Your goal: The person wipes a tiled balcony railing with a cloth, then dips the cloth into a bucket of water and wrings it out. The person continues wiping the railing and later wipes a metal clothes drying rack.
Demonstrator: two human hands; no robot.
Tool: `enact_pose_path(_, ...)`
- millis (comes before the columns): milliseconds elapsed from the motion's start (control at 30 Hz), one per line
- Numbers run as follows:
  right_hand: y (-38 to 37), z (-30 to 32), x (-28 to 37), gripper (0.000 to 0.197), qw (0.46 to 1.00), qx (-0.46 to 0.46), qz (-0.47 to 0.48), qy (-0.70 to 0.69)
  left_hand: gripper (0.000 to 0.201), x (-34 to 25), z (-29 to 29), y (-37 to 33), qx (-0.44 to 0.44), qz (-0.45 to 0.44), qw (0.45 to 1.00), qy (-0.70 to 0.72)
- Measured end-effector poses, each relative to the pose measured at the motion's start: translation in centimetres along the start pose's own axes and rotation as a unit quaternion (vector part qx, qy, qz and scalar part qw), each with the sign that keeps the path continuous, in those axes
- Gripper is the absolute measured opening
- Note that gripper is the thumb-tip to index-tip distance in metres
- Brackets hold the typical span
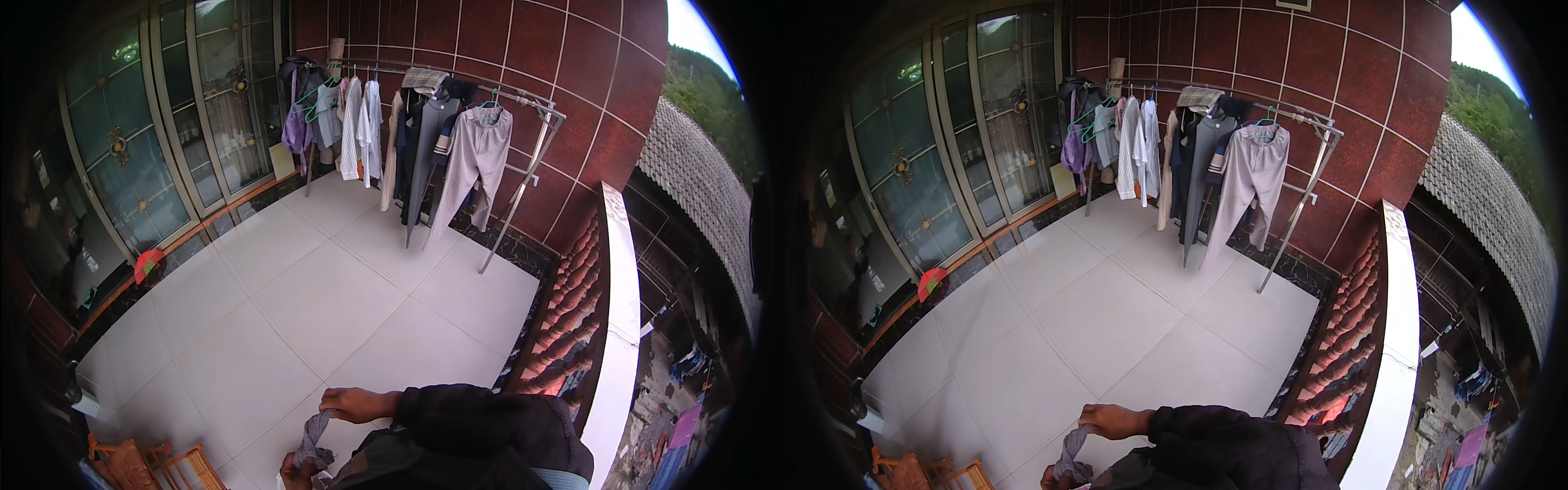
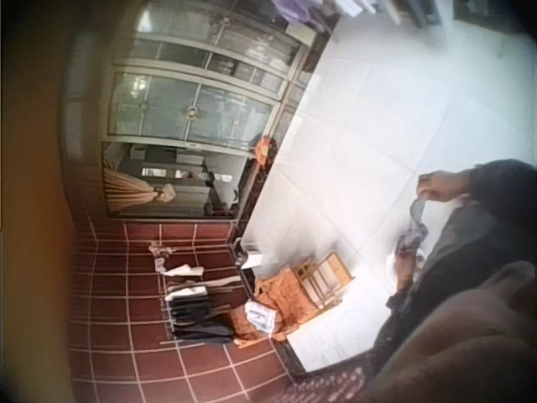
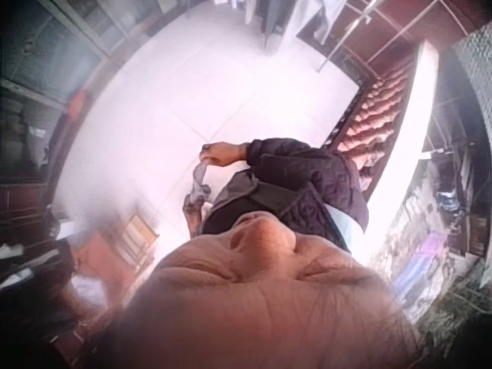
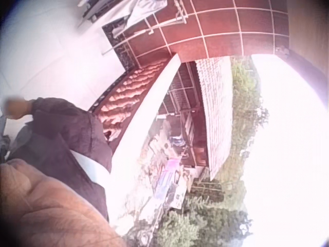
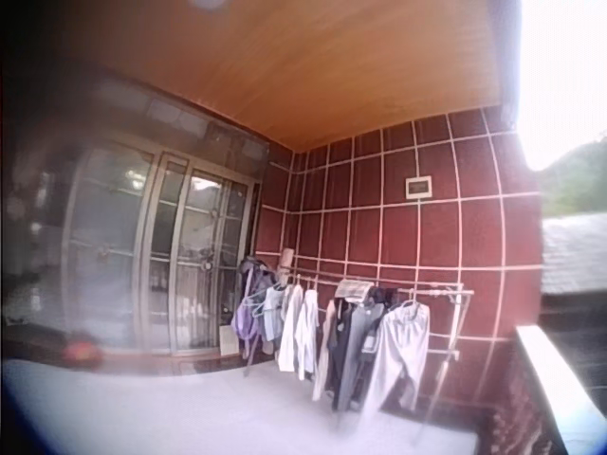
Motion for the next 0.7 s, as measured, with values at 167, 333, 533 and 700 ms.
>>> enact_pose_path(167,3.4,3.8,-2.8,0.035,0.998,-0.023,-0.012,0.056,0.034,-7.4,-3.0,-3.3,0.063,0.034,0.993,0.095)
enact_pose_path(333,7.1,10.8,-5.7,0.047,0.991,-0.074,-0.078,-0.085,0.033,-13.0,-7.8,-8.6,0.087,0.019,0.985,0.148)
enact_pose_path(533,12.9,17.1,-11.2,0.059,0.956,-0.130,-0.154,-0.215,0.034,-25.1,-15.9,-11.7,0.196,0.011,0.979,0.046)
enact_pose_path(700,15.2,20.6,-13.8,0.060,0.985,-0.133,-0.033,-0.105,0.028,-30.4,-25.3,-15.3,0.276,-0.038,0.960,0.033)
Point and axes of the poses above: each hand's wrist, its own y-axis away from the middle knuckle, its own z-axis out of the back of the hand, x = y × z, the point moved 8 cm from there along -y, towards the middle knuckle, and after that the axes turned 10 degrees about z, right-handed, at the moved point
